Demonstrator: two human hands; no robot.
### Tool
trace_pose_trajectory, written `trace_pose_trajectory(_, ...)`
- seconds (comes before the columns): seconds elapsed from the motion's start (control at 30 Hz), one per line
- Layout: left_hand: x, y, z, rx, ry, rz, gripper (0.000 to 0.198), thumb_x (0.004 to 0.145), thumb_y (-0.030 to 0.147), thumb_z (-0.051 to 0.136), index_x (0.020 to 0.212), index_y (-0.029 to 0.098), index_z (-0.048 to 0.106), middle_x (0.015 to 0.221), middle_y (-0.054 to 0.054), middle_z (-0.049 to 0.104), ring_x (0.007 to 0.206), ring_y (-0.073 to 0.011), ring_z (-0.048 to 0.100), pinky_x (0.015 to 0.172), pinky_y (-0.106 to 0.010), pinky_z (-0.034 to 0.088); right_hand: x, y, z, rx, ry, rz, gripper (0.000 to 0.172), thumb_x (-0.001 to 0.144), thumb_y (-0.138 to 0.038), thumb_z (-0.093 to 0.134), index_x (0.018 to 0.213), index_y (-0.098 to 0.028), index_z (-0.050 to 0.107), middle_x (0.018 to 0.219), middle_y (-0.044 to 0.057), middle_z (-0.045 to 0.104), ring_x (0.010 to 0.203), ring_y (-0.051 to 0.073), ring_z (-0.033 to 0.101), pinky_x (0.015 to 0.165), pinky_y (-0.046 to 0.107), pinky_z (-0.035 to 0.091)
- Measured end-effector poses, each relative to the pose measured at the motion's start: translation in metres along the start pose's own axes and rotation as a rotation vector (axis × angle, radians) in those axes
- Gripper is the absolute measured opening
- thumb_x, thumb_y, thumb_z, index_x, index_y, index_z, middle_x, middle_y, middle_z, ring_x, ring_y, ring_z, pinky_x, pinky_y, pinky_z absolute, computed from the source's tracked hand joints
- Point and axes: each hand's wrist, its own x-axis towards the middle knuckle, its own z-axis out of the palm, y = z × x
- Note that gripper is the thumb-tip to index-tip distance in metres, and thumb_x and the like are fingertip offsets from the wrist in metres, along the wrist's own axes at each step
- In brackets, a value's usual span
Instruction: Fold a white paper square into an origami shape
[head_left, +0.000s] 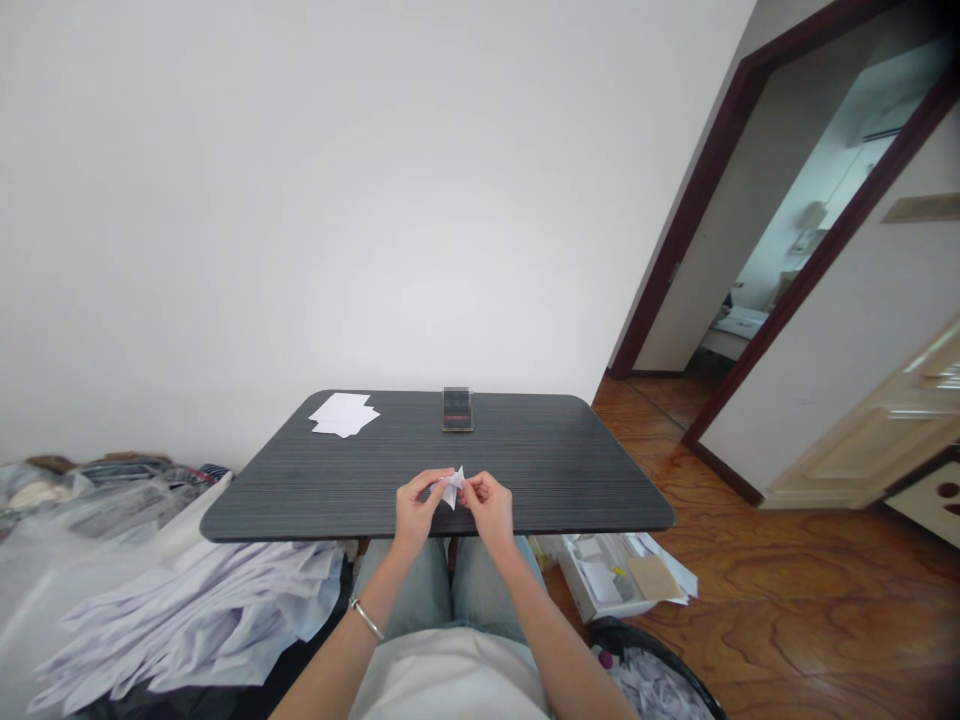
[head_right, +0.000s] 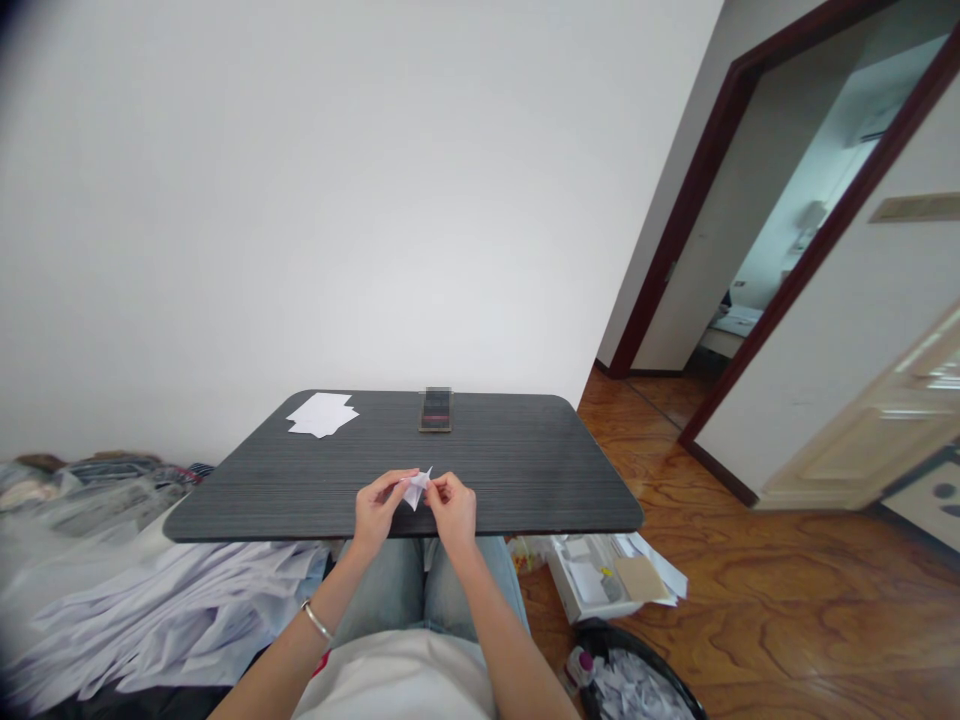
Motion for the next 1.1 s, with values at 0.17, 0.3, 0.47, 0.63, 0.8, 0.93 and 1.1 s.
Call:
trace_pose_trajectory(0.17, -0.001, 0.002, 0.0, 0.003, 0.033, 0.004, 0.019, 0.076, 0.027, 0.055, 0.082, 0.014, 0.068, 0.086, -0.009, 0.069, 0.082, -0.0204, 0.061, 0.078, -0.032, 0.045, 0.001, 0.001, 0.0, -0.002, -0.009, 0.0, 0.02, 0.076, -0.036, 0.053, 0.067, -0.018, 0.055, 0.058, 0.003, 0.065, 0.052, 0.017, 0.063, 0.052, 0.026, 0.05)
trace_pose_trajectory(0.3, -0.002, 0.004, 0.0, 0.004, 0.037, -0.005, 0.021, 0.078, 0.028, 0.054, 0.081, 0.014, 0.069, 0.084, -0.008, 0.069, 0.08, -0.0199, 0.061, 0.076, -0.03, 0.045, 0.0, -0.001, 0.0, -0.003, -0.012, 0.007, 0.021, 0.076, -0.036, 0.054, 0.067, -0.017, 0.056, 0.058, 0.003, 0.065, 0.051, 0.017, 0.063, 0.052, 0.025, 0.05)
trace_pose_trajectory(0.47, -0.001, 0.002, 0.001, -0.121, 0.067, -0.059, 0.031, 0.083, 0.034, 0.044, 0.086, 0.013, 0.067, 0.088, -0.009, 0.068, 0.085, -0.0213, 0.061, 0.081, -0.034, 0.045, 0.002, -0.002, -0.001, 0.111, -0.007, 0.073, 0.022, 0.072, -0.038, 0.058, 0.066, -0.017, 0.057, 0.055, 0.001, 0.064, 0.049, 0.016, 0.061, 0.049, 0.025, 0.049)
trace_pose_trajectory(0.63, 0.002, 0.002, 0.0, -0.221, -0.004, -0.086, 0.031, 0.081, 0.033, 0.049, 0.1, 0.013, 0.062, 0.098, -0.011, 0.065, 0.094, -0.0226, 0.059, 0.083, -0.036, 0.046, 0.009, -0.002, -0.006, 0.266, 0.014, 0.156, 0.024, 0.07, -0.039, 0.06, 0.067, -0.016, 0.058, 0.051, 0.0, 0.061, 0.043, 0.014, 0.057, 0.042, 0.024, 0.046)
trace_pose_trajectory(0.8, 0.006, 0.001, -0.001, -0.148, -0.187, -0.079, 0.03, 0.072, 0.027, 0.061, 0.1, 0.015, 0.063, 0.11, -0.011, 0.06, 0.104, -0.0241, 0.053, 0.084, -0.034, 0.045, 0.013, -0.001, -0.009, 0.323, 0.015, 0.168, 0.025, 0.071, -0.04, 0.058, 0.07, -0.015, 0.059, 0.05, 0.0, 0.061, 0.04, 0.013, 0.054, 0.041, 0.023, 0.044)
trace_pose_trajectory(0.93, 0.009, 0.0, -0.001, -0.142, -0.209, -0.092, 0.031, 0.073, 0.027, 0.061, 0.101, 0.015, 0.063, 0.11, -0.011, 0.06, 0.104, -0.0243, 0.052, 0.085, -0.035, 0.044, 0.012, -0.001, -0.008, 0.338, -0.016, 0.164, 0.021, 0.07, -0.037, 0.06, 0.07, -0.015, 0.061, 0.05, -0.001, 0.061, 0.041, 0.013, 0.054, 0.04, 0.023, 0.043)
trace_pose_trajectory(1.1, 0.008, -0.001, 0.0, -0.185, -0.244, -0.138, 0.037, 0.071, 0.026, 0.063, 0.106, 0.016, 0.06, 0.111, -0.011, 0.059, 0.102, -0.0236, 0.053, 0.083, -0.034, 0.045, 0.01, 0.0, -0.007, 0.345, -0.054, 0.156, 0.018, 0.069, -0.034, 0.062, 0.07, -0.015, 0.06, 0.051, -0.001, 0.061, 0.041, 0.012, 0.054, 0.04, 0.022, 0.042)
